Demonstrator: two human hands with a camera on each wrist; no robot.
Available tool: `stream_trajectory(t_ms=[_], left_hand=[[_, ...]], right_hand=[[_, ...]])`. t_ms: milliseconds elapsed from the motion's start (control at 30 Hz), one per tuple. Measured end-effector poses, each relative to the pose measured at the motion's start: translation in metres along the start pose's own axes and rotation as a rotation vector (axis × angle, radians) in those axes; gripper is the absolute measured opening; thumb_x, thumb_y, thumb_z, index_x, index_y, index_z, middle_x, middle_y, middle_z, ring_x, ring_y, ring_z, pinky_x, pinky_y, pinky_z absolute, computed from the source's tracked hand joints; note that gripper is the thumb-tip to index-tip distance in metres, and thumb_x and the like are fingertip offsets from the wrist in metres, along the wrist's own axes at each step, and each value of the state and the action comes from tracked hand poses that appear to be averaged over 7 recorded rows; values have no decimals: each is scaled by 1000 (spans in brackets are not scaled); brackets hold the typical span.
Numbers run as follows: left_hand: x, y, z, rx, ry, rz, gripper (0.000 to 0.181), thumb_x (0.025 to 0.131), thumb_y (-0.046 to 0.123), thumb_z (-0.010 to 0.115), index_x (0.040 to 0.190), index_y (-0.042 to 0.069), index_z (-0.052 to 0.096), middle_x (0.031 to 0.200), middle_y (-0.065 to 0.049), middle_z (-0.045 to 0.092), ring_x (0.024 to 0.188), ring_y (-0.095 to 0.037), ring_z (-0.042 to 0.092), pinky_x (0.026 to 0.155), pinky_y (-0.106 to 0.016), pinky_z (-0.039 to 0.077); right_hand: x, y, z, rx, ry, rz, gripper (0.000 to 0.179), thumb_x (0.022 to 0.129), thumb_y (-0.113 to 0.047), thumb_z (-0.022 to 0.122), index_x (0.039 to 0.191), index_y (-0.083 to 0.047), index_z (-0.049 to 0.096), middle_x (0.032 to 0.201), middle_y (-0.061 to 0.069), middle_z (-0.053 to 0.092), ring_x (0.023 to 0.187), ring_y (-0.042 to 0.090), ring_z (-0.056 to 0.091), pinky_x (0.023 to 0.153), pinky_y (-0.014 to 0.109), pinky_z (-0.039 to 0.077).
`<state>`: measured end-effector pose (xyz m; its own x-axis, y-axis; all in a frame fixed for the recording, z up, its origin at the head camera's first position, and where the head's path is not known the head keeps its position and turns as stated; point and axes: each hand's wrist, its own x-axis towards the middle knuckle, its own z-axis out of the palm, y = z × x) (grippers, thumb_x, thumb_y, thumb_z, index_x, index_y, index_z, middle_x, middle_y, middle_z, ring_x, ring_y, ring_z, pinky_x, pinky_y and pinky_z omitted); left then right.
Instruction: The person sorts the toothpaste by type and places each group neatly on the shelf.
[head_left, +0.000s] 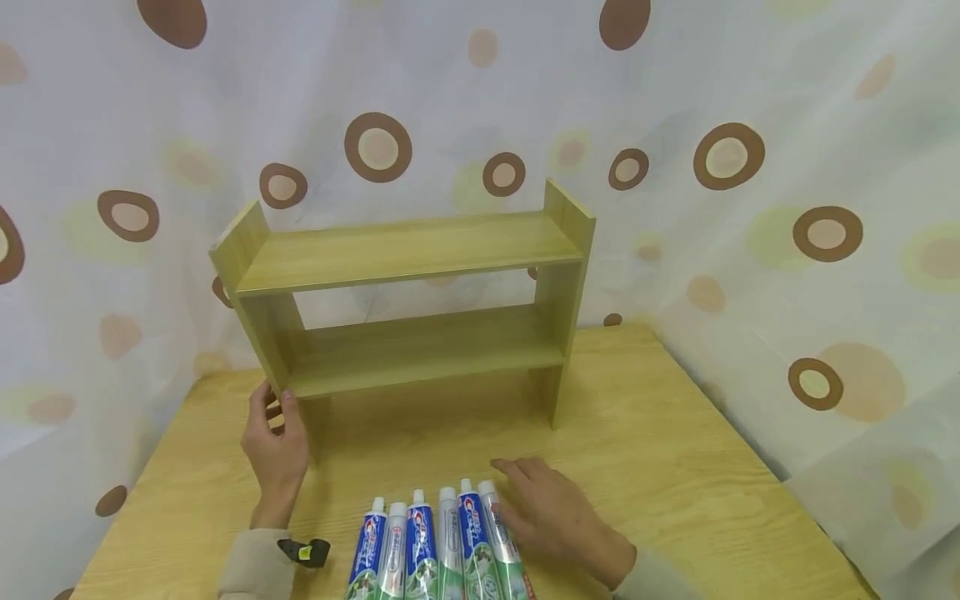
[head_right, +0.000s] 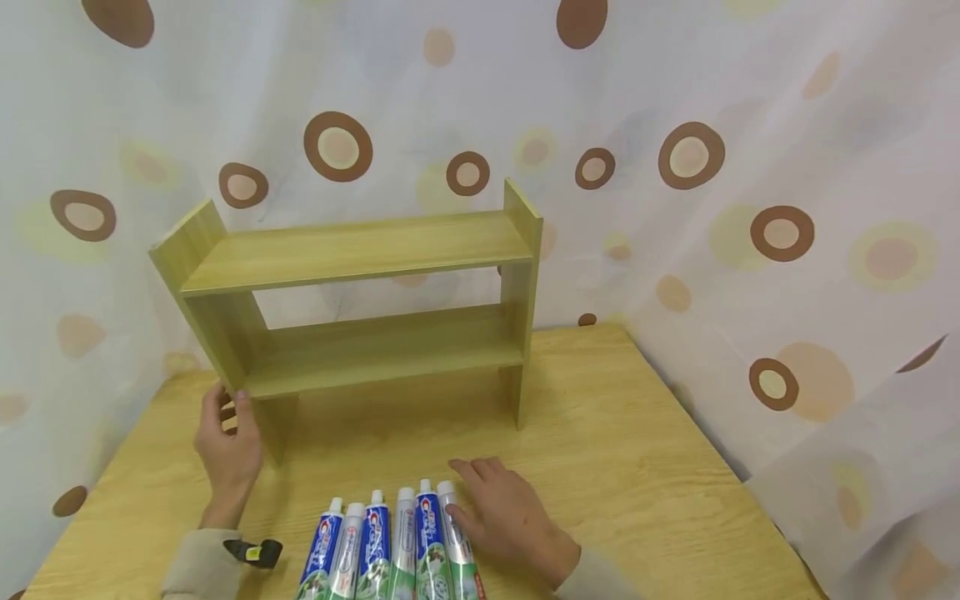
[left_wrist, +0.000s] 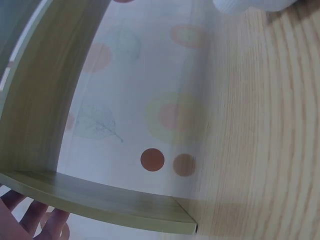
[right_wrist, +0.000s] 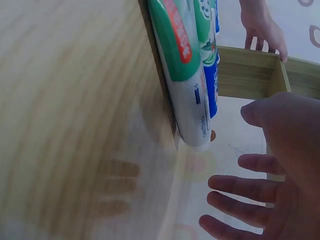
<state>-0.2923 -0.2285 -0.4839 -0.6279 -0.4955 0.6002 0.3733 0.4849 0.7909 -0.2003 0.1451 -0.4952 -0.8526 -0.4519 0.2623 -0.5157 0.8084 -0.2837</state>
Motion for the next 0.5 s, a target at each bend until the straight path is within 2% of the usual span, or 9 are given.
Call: stream_trajectory(t_ms=[67,233,500], left_hand=[[-1,0,-3,8,2,-1,35,111,16,58,139,-3,67,122,-24,75,92,11,57,71,-2,45],[-2,-1,-4,18,-7,7,34,111,16,58,136,-4,68,121,-25,75,91,13,57,70,-1,45],[1,0,-3,-1,13,12,34,110,15,59,137,-3,68,121,-26,76,89,11,58,70,-2,46]], right_hand=[[-3,-2,3,-1,-39,15,53,106,-37,68,152,-10,60,134,7,74,125,26,69,99,46,63],[-9,-5,8,-14,-54,-1,52,106,-39,68,148,-9,63,126,5,75,114,22,70,92,42,64],[-11,-10,13,3,-124,25,63,105,-45,68,156,-10,56,131,7,74,113,23,68,89,40,63]])
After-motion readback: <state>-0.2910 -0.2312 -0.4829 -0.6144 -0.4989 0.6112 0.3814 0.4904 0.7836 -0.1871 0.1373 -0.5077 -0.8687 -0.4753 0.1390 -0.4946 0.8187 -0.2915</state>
